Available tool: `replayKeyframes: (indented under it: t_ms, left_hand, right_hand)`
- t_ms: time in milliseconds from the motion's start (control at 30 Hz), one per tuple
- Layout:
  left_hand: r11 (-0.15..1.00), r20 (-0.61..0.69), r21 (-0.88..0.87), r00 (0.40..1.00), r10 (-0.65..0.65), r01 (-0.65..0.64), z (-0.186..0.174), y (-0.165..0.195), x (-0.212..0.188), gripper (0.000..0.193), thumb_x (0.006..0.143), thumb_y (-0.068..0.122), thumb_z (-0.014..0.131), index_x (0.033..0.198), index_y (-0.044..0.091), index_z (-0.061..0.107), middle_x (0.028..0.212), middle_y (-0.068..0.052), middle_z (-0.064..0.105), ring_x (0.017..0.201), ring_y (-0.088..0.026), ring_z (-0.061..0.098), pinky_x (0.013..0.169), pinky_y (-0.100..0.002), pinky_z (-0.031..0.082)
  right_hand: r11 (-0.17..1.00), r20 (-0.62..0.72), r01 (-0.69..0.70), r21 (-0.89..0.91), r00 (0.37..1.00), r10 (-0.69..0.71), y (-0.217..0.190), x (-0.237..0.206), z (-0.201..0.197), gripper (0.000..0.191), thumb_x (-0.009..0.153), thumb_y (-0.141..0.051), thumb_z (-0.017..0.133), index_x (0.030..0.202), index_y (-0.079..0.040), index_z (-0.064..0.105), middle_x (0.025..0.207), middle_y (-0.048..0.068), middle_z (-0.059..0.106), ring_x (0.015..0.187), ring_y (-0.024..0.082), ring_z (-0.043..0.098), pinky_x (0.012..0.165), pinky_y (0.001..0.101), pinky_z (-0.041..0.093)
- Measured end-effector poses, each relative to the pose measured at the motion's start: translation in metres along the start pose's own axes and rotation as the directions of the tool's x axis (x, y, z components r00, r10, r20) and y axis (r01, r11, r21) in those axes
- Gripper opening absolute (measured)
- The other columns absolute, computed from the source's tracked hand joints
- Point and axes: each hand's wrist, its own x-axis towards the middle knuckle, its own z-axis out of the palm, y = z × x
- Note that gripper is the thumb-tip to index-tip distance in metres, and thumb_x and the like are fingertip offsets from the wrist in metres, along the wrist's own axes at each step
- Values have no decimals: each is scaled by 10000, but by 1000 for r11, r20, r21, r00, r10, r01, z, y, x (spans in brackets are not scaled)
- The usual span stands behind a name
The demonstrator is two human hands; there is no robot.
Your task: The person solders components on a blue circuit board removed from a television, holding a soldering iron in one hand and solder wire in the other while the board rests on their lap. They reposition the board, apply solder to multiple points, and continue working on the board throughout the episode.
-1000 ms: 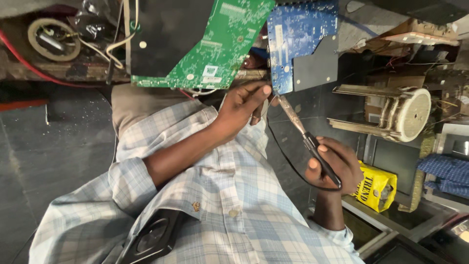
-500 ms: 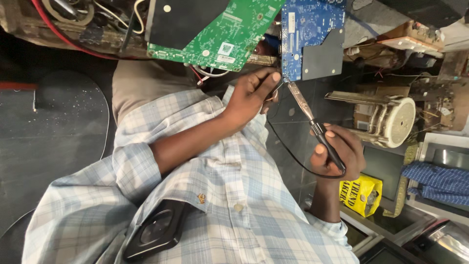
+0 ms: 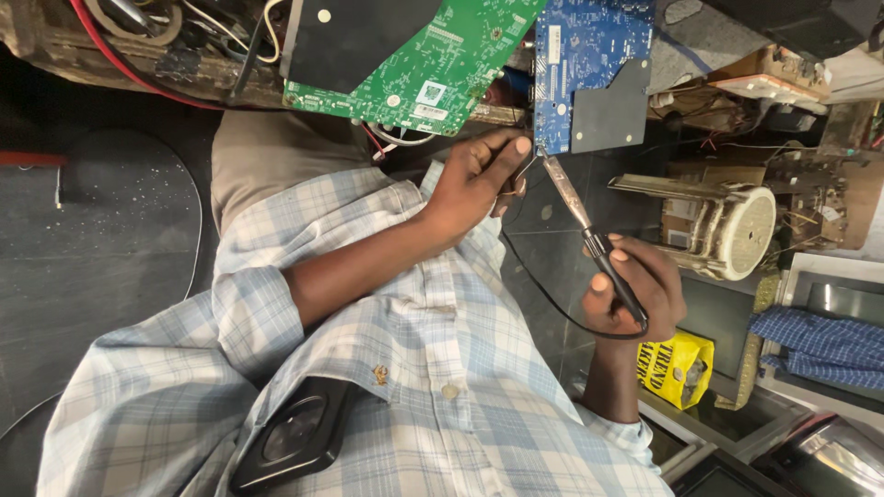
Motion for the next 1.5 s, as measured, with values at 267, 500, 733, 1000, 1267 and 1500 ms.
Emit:
replayKeyframes:
  t_ms: [267,500,733,1000,1267,1500]
  left_hand:
    - [999,18,-51,1000,15,-14,-3,-5,1,289,1081,273,585,1165,15,683,701,-2,597,540,-46,469,467,-243,400]
    - [1000,1,-19,1000,-23,23,-4,-6,2,308,1072,267,586,1226,23,692,733,10,607,561,-36,499,463,-235,412]
    - [1000,39,-30,999,4,-3,-8,-8,4,282,1083,270,574,1164,26,689,718,2,599,527,-38,481,459,-231,412]
    - [975,111,-206,992,-56,78,-11,-14,7,289,1086,314,558,1068,36,635,705,-21,564,479,-57,429,443,-232,374]
    - [917,224,-367,971,-77,157,-17,-19,13,280,1088,341,575,1048,64,587,804,-23,559,558,-70,451,507,-246,383]
    - [960,163,-263,985,-58,100,-15,-25,17,289,1095,355,556,986,88,571,782,-2,543,574,-65,448,511,-239,391]
  right_hand:
    - [999,21,13,-29,1000,-13,2,-4,0,284,1067,-316,689,1076,-34,655,1040,183,707,942,304,744,771,359,611]
    - [998,49,-2,-68,999,6,-1,2,-5,271,1076,-316,691,1093,-46,667,1043,173,724,957,290,751,776,330,602]
    - [997,89,-42,-62,995,48,-8,18,-9,277,1077,-302,701,1128,-32,669,1034,167,733,904,265,752,778,332,598]
    - [981,108,-168,96,982,157,-11,25,-10,325,1107,-290,714,1189,16,643,1045,218,710,890,277,776,777,308,630]
    - [902,101,-340,266,940,325,-2,29,-15,362,1135,-268,735,1191,75,634,1110,218,679,900,278,763,802,329,644]
    - [879,131,-376,292,926,353,1,38,-18,398,1130,-276,760,1200,97,639,1097,216,687,888,283,761,787,340,647]
